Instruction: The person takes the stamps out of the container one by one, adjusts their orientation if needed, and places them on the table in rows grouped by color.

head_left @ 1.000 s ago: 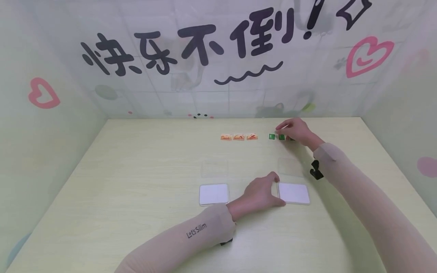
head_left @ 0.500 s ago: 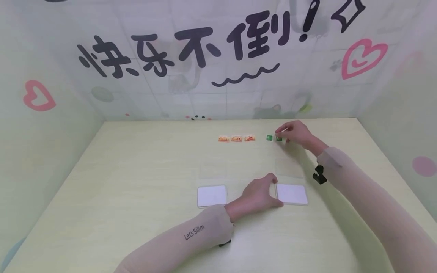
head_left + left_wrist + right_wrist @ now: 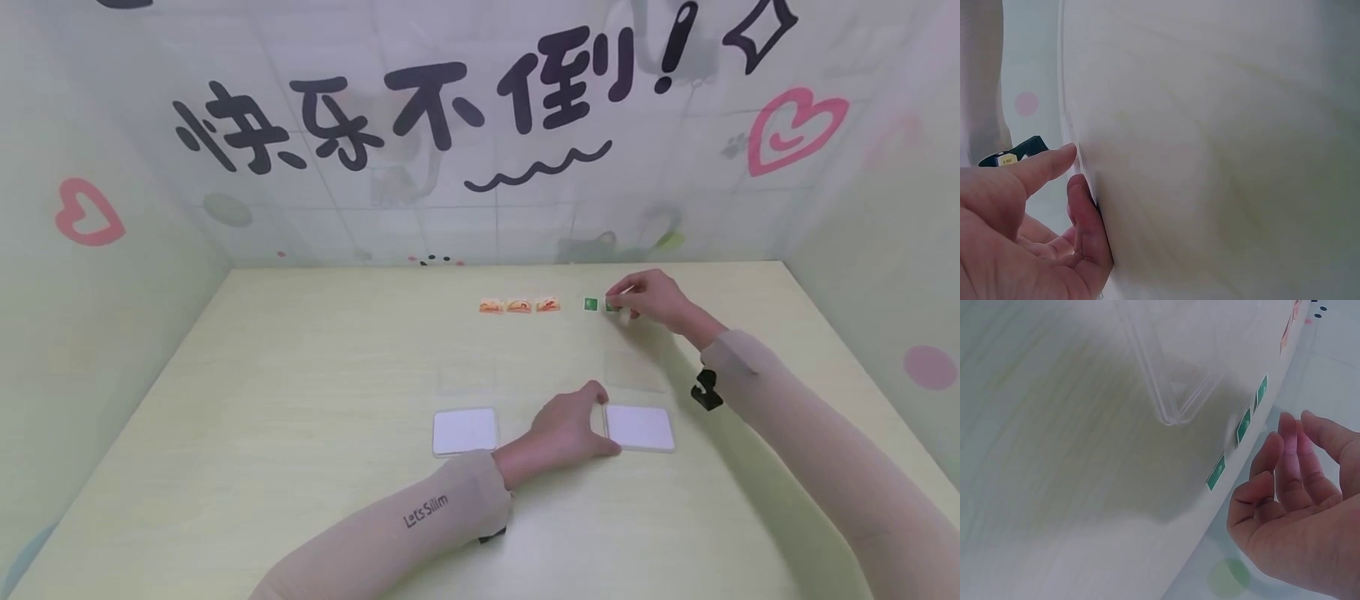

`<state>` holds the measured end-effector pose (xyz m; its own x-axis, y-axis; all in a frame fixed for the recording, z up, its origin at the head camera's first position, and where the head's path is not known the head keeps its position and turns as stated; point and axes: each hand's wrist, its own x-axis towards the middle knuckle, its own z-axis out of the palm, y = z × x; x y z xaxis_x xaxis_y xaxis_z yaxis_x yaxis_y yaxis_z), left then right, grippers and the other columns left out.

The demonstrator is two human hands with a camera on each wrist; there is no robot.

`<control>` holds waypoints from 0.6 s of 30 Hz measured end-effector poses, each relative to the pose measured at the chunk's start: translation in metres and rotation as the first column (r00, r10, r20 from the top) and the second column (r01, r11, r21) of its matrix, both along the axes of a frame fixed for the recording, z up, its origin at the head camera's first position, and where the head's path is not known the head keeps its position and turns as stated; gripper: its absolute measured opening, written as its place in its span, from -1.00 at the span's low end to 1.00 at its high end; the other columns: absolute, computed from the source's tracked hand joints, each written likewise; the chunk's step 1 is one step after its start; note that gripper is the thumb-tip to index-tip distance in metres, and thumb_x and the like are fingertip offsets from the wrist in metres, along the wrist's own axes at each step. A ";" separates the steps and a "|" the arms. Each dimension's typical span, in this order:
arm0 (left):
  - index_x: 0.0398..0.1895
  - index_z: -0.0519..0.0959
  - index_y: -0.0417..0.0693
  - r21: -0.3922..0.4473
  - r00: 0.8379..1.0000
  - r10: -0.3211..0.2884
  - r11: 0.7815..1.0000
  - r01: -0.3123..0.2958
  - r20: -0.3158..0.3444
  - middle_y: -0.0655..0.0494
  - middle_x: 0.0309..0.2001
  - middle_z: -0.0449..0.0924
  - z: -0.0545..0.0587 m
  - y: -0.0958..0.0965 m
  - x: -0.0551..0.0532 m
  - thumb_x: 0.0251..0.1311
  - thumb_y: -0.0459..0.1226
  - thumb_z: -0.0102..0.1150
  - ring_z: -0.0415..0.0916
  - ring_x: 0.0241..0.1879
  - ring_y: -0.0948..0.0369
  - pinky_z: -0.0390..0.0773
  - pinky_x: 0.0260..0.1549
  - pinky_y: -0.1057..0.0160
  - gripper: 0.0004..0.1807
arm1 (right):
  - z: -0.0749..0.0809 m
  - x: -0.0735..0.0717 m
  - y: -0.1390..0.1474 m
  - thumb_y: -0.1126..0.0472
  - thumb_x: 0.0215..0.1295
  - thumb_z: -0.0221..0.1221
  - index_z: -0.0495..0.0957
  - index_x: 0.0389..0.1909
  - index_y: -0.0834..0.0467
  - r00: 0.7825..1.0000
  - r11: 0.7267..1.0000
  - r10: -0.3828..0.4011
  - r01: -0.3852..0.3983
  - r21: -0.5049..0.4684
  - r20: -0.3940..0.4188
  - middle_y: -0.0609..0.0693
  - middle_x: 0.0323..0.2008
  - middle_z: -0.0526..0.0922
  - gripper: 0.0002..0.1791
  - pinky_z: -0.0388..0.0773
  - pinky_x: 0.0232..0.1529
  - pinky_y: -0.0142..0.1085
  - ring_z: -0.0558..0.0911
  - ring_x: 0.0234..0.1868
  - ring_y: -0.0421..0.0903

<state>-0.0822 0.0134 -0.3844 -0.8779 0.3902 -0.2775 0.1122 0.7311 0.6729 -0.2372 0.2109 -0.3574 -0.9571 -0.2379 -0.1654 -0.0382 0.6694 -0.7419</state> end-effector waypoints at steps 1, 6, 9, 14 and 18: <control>0.25 0.49 0.03 -0.001 1.000 0.001 1.000 -0.001 -0.001 0.08 -0.11 0.67 0.000 0.000 -0.001 0.16 -0.17 0.59 0.46 -0.27 0.20 0.47 -0.24 0.30 -0.37 | 0.000 0.000 0.000 0.22 0.54 0.22 0.63 0.13 0.42 1.000 1.000 -0.001 0.001 0.000 0.000 0.26 -0.06 0.78 -0.65 0.51 -0.21 -0.25 0.57 -0.36 -0.11; 0.25 0.49 0.04 0.000 1.000 0.004 1.000 -0.004 -0.003 0.08 -0.09 0.68 -0.001 -0.001 -0.004 0.15 -0.16 0.59 0.46 -0.26 0.20 0.48 -0.22 0.29 -0.37 | 0.001 0.000 0.000 0.22 0.54 0.22 0.64 0.13 0.42 1.000 1.000 0.000 0.000 -0.010 -0.002 0.27 -0.05 0.78 -0.65 0.54 -0.21 -0.27 0.58 -0.35 -0.12; 0.25 0.49 0.03 0.002 1.000 0.007 1.000 -0.007 -0.004 0.08 -0.08 0.68 -0.002 -0.001 -0.005 0.15 -0.16 0.59 0.46 -0.26 0.20 0.48 -0.22 0.29 -0.37 | 0.001 0.001 0.000 0.24 0.54 0.22 0.64 0.12 0.44 1.000 1.000 0.001 -0.001 -0.025 -0.009 0.26 -0.08 0.79 -0.66 0.56 -0.22 -0.29 0.60 -0.33 -0.10; 0.24 0.49 0.02 0.005 1.000 0.003 1.000 -0.003 0.005 0.06 -0.06 0.68 -0.001 -0.001 -0.004 0.15 -0.17 0.59 0.46 -0.25 0.19 0.49 -0.21 0.29 -0.37 | 0.002 0.003 0.000 0.26 0.55 0.18 0.63 0.13 0.45 1.000 0.999 -0.003 0.003 -0.034 -0.013 0.23 -0.10 0.80 -0.66 0.57 -0.22 -0.31 0.61 -0.32 -0.11; 0.28 0.46 -0.03 0.026 1.000 -0.001 1.000 0.001 0.030 0.02 -0.01 0.67 0.001 -0.002 -0.003 0.16 -0.18 0.58 0.48 -0.21 0.19 0.54 -0.12 0.26 -0.34 | 0.004 0.005 -0.001 0.24 0.55 0.19 0.64 0.13 0.44 1.000 0.999 -0.011 0.011 -0.031 -0.019 0.21 -0.11 0.81 -0.66 0.56 -0.23 -0.29 0.60 -0.34 -0.11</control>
